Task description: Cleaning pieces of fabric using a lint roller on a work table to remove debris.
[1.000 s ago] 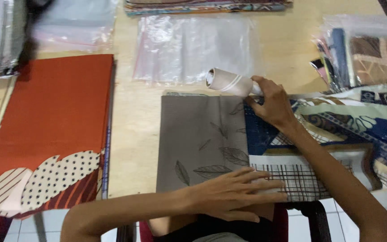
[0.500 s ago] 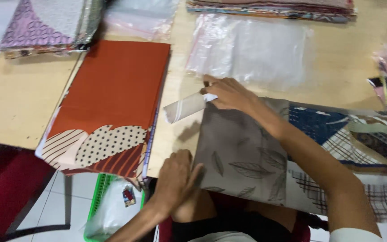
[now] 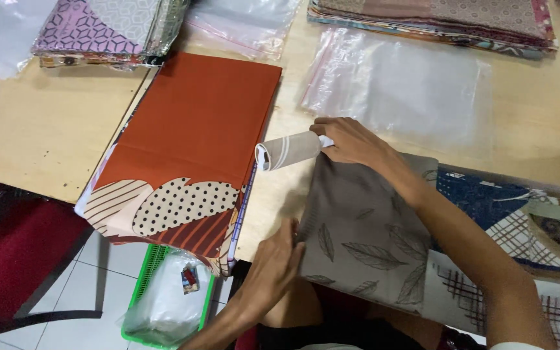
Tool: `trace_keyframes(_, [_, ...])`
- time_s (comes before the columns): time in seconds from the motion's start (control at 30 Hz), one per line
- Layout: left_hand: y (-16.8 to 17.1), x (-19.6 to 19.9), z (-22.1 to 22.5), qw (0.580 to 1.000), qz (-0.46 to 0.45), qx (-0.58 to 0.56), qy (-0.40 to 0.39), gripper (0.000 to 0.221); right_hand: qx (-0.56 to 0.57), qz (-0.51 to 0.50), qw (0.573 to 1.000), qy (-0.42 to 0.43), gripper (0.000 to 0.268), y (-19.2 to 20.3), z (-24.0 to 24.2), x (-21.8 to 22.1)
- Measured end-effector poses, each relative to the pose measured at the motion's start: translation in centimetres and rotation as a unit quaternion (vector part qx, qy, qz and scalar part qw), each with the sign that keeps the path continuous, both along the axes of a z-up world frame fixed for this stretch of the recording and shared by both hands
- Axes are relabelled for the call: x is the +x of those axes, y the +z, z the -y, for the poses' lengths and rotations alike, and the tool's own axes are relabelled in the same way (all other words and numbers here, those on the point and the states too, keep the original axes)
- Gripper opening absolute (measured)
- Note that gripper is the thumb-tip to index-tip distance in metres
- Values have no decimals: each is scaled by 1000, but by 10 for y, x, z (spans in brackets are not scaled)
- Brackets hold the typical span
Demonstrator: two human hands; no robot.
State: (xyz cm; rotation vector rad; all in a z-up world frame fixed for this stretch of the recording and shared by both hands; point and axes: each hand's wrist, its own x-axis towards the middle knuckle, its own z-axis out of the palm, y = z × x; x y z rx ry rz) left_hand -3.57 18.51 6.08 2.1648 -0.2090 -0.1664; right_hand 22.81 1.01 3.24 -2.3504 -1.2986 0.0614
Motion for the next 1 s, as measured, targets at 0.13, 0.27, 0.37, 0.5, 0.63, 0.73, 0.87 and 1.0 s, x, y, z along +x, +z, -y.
trace_keyframes(0.13, [6, 3, -23, 999, -2, -24, 36, 20, 42, -67, 996, -31, 14, -2, -30, 13])
trace_keyframes(0.27, [9, 4, -50, 995, -15, 43, 89, 10, 47, -8, 998, 46, 26, 15, -73, 13])
trace_keyframes(0.37, [8, 7, -67, 983, -81, 100, 132, 16, 64, -2, 996, 65, 28, 15, -99, 16])
trace_keyframes(0.5, [19, 2, -80, 979, -68, 130, 140, 21, 55, -6, 998, 44, 24, 11, -122, 13])
trace_keyframes(0.63, [1, 0, -90, 979, -25, 152, 136, 16, 30, -21, 999, 21, 15, -4, -133, 17])
trace_keyframes(0.73, [1, 3, -89, 978, -25, 166, 126, 17, 33, 4, 999, 11, 32, -27, -133, 24])
trace_keyframes(0.87, [-6, 3, -79, 935, -2, 323, 150, 32, 116, 42, 992, 20, 40, -24, -104, 17])
trace_keyframes(1.0, [-28, 2, -58, 951, 158, 266, 12, 58, 88, 18, 995, -47, 35, 20, -60, -24])
